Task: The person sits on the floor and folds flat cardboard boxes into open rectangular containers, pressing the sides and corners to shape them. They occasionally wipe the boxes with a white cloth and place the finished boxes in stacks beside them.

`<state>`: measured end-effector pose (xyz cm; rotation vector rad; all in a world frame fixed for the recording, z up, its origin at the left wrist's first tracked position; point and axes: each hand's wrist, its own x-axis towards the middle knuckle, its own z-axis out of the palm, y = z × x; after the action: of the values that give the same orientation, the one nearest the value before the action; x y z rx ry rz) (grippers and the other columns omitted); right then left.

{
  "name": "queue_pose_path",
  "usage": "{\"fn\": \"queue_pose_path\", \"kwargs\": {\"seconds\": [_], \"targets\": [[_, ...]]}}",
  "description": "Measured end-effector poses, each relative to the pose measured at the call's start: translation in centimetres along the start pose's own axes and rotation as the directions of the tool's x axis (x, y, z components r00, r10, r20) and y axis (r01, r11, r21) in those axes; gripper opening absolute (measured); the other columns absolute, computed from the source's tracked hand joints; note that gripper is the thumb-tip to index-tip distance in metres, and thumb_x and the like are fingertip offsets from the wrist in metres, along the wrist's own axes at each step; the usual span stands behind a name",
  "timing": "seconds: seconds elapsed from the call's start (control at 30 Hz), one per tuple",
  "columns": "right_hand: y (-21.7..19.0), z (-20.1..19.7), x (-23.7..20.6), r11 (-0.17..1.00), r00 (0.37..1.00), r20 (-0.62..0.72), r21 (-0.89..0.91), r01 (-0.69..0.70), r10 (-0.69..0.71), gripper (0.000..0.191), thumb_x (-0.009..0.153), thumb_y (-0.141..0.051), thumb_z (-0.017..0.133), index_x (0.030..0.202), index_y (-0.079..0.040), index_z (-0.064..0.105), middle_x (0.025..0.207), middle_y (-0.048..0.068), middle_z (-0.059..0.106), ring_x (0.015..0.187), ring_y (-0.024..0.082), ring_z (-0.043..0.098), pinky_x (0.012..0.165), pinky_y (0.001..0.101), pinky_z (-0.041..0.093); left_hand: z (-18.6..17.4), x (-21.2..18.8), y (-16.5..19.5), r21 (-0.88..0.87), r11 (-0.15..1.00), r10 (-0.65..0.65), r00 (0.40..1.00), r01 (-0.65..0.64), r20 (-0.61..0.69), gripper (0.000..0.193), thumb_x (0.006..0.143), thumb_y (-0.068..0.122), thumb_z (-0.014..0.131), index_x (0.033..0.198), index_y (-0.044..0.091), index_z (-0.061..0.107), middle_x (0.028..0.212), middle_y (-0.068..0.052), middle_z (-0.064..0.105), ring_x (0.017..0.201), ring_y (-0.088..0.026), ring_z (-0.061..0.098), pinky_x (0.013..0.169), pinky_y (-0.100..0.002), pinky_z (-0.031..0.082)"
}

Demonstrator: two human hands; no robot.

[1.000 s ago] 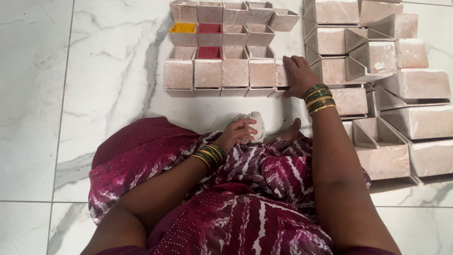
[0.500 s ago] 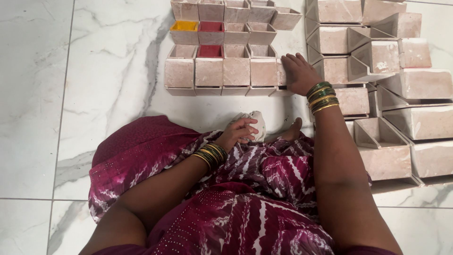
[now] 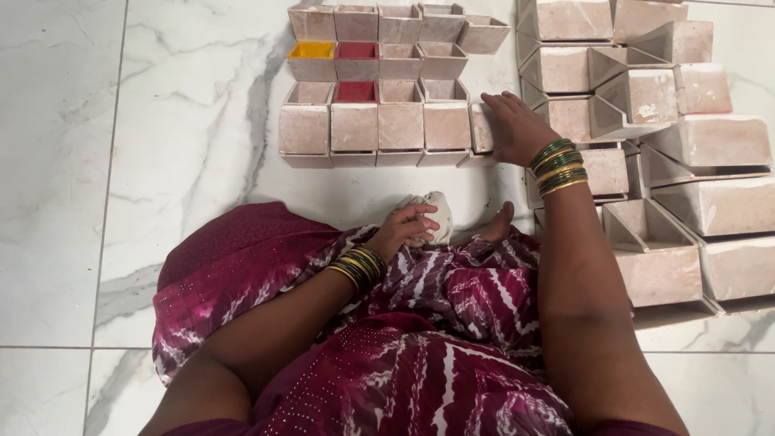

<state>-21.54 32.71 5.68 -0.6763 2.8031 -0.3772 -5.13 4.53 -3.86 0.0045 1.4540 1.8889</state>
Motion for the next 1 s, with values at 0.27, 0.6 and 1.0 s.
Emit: {"fn": "queue_pose_path", "kwargs": {"seconds": [0.27,0.6,1.0], "targets": [[-0.8,0.5,0.1,0.999,1.0,-0.005,-0.037,-0.01,0.01,0.108,0.063,-0.011,0.083,0.158,-0.016,0.032,0.155,0.02,0.042,0.147,0.039,0.037,0.117,0.0477,0.038,-0.1,-0.3,-0.1,0.0,1.0,0.024,1.0,-0.024,0.002,0.054,0.095,0.035,0.058,0.143,0.011,0.053,0.124,-0.011,0.068,0.111,-0.024,0.067,0.095,-0.039,0.052],[-1.8,-3.2,-1.4,0.974,0.987,0.029,0.161,-0.162,0.16,0.12,0.056,-0.008,0.093,0.157,-0.021,0.028,0.158,0.013,0.041,0.143,0.034,0.043,0.113,0.0476,0.042,-0.4,-0.2,-0.8,0.0,1.0,0.026,1.0,-0.026,0.016,0.053,0.096,0.034,0.057,0.144,0.012,0.052,0.125,-0.01,0.068,0.112,-0.024,0.067,0.097,-0.04,0.051],[-5.6,-4.8,-12.0,0.375,0.985,-0.161,0.918,0.129,0.056,0.13,0.062,-0.007,0.079,0.172,-0.019,0.01,0.166,0.018,0.041,0.151,0.03,0.043,0.11,0.0457,0.047,0.1,-1.7,0.3,-0.01,0.996,0.094,0.992,-0.094,0.08,0.064,0.094,0.036,0.064,0.149,0.011,0.046,0.13,-0.012,0.063,0.12,-0.026,0.063,0.103,-0.044,0.049]]}}
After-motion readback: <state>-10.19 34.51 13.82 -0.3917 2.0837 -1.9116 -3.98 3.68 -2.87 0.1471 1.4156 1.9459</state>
